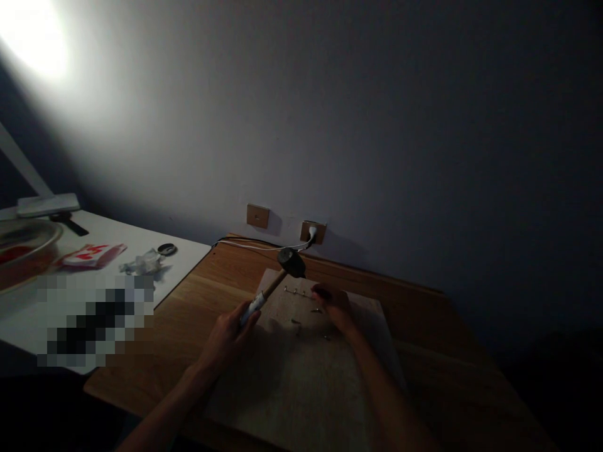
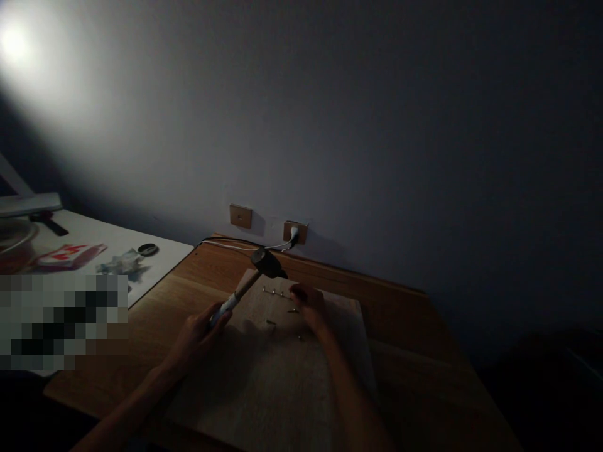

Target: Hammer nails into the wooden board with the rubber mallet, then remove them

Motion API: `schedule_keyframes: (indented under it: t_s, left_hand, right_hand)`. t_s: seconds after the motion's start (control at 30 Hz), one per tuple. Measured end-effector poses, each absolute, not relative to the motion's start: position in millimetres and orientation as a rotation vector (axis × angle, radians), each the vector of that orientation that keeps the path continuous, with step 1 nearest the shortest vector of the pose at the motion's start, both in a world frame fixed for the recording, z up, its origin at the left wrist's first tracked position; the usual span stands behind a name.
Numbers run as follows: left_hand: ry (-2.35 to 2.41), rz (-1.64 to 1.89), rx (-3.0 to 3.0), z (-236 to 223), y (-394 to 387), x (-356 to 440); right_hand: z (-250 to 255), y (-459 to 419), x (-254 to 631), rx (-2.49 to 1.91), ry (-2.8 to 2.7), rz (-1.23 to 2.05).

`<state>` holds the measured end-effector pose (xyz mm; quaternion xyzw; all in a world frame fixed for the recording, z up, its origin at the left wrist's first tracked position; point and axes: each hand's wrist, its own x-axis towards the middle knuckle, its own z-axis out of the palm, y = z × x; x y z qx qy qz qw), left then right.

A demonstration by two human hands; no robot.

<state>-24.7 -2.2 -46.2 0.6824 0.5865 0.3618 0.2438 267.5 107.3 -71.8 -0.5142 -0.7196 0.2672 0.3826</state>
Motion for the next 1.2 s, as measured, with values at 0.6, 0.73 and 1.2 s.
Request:
schedule_keyframes:
  t_s: [0.6, 0.73, 1.2]
  left_hand:
    - [1.604, 0.860, 1.870, -41.0, -2.1, -24.8]
    - [1.625, 0.792, 1.869, -38.7, -0.9, -24.2]
    - [1.645, 0.485, 2.079, -16.2, 6.5, -4.9]
  right_hand:
    - [-81.8, 107.1, 265.8, -1.258, -1.838, 0.524]
    - [-78.8, 106.8, 263.5, -1.268, -1.842, 0.539]
    - [-84.1, 109.1, 265.3, -1.274, -1.756, 0.592]
